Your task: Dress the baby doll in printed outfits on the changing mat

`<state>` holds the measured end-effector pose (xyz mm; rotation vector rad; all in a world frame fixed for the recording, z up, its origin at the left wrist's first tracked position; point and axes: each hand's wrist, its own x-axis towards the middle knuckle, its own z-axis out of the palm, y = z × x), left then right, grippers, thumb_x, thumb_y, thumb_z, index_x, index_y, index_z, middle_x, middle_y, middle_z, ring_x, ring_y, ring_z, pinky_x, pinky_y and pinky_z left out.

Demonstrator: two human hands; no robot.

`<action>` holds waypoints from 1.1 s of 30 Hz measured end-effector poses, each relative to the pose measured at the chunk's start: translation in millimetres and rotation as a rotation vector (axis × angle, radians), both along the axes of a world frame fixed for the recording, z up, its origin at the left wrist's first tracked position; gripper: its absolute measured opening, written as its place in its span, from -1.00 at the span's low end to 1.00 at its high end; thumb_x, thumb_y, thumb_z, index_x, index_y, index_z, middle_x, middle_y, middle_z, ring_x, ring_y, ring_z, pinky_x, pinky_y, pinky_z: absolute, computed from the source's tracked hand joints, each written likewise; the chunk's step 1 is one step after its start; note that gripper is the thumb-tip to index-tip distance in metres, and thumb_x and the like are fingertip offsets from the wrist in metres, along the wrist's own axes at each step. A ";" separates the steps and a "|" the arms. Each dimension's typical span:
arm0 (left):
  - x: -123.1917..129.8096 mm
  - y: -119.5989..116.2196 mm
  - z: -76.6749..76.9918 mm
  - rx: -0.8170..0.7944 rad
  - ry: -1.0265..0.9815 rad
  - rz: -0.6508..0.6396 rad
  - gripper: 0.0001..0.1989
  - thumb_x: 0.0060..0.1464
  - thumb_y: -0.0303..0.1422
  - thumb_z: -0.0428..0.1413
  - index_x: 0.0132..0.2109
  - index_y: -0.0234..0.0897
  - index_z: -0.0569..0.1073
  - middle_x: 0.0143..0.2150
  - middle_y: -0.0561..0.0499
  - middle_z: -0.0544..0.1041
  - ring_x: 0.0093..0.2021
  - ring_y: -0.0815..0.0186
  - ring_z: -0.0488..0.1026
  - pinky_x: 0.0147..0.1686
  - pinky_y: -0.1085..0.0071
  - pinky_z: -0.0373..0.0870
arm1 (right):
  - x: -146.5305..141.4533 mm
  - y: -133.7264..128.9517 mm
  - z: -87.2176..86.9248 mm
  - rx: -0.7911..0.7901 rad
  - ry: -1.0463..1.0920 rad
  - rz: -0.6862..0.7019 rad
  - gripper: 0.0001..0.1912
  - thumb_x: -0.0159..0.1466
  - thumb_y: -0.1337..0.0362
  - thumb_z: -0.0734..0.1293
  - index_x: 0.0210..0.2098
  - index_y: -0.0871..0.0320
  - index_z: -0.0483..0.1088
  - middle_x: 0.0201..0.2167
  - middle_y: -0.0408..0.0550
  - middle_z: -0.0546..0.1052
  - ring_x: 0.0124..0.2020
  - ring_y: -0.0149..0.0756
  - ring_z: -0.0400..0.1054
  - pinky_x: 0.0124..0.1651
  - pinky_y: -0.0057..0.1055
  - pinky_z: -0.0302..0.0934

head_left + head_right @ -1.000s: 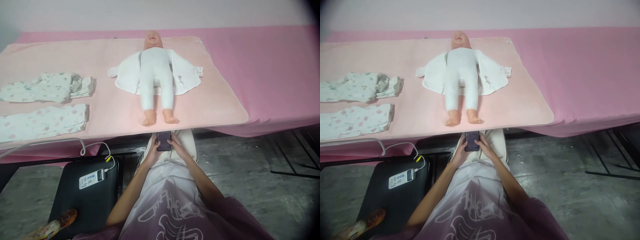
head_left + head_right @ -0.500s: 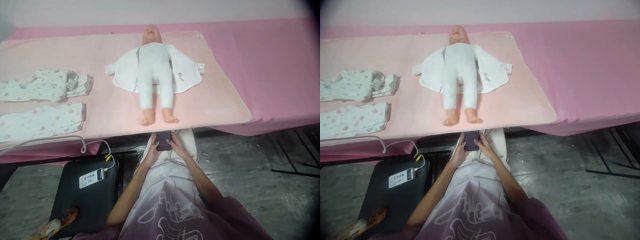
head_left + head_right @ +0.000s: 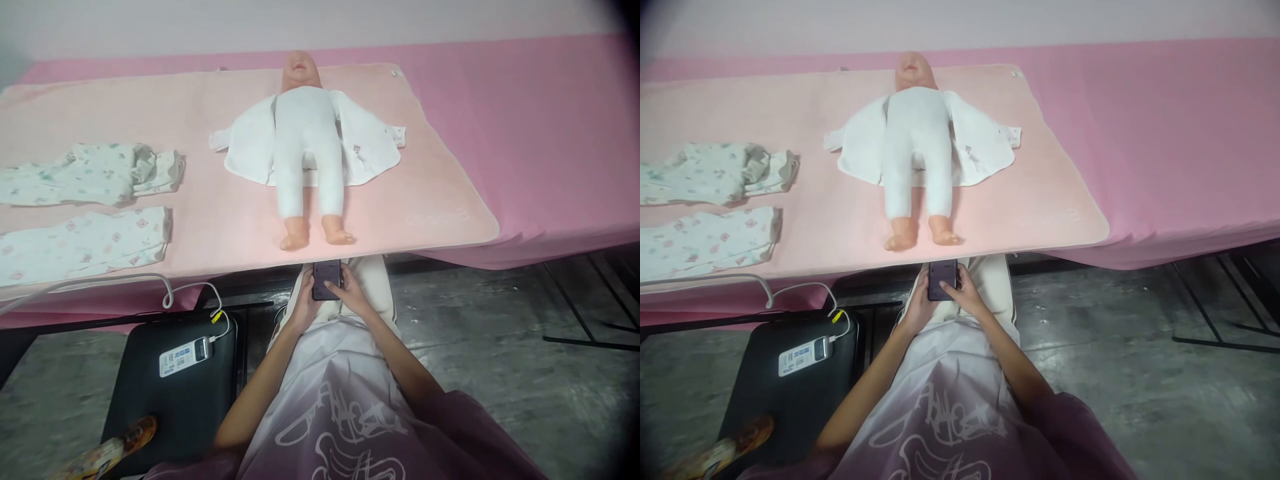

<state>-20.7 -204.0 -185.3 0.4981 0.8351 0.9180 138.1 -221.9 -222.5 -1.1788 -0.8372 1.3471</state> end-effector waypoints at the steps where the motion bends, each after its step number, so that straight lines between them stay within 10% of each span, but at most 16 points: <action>1: 0.4 0.1 0.3 0.006 0.005 -0.001 -0.46 0.31 -0.05 0.35 0.33 -0.06 0.52 0.47 -0.10 0.49 0.52 -0.03 0.40 0.45 0.05 0.43 | -0.2 0.0 1.3 0.002 0.005 -0.001 -0.26 0.21 -0.05 0.66 0.25 -0.02 0.38 0.16 0.03 0.61 0.28 -0.04 0.47 0.44 -0.08 0.36; 33: 2.5 1.4 3.4 -0.007 0.036 0.009 -0.52 0.34 -0.01 0.33 0.28 -0.06 0.56 0.44 -0.07 0.52 0.52 0.01 0.39 0.45 0.09 0.44 | 16.4 -3.6 13.4 0.016 0.073 0.132 -0.30 0.31 -0.14 0.57 0.31 -0.04 0.41 0.27 0.01 0.59 0.38 -0.04 0.40 0.49 -0.14 0.27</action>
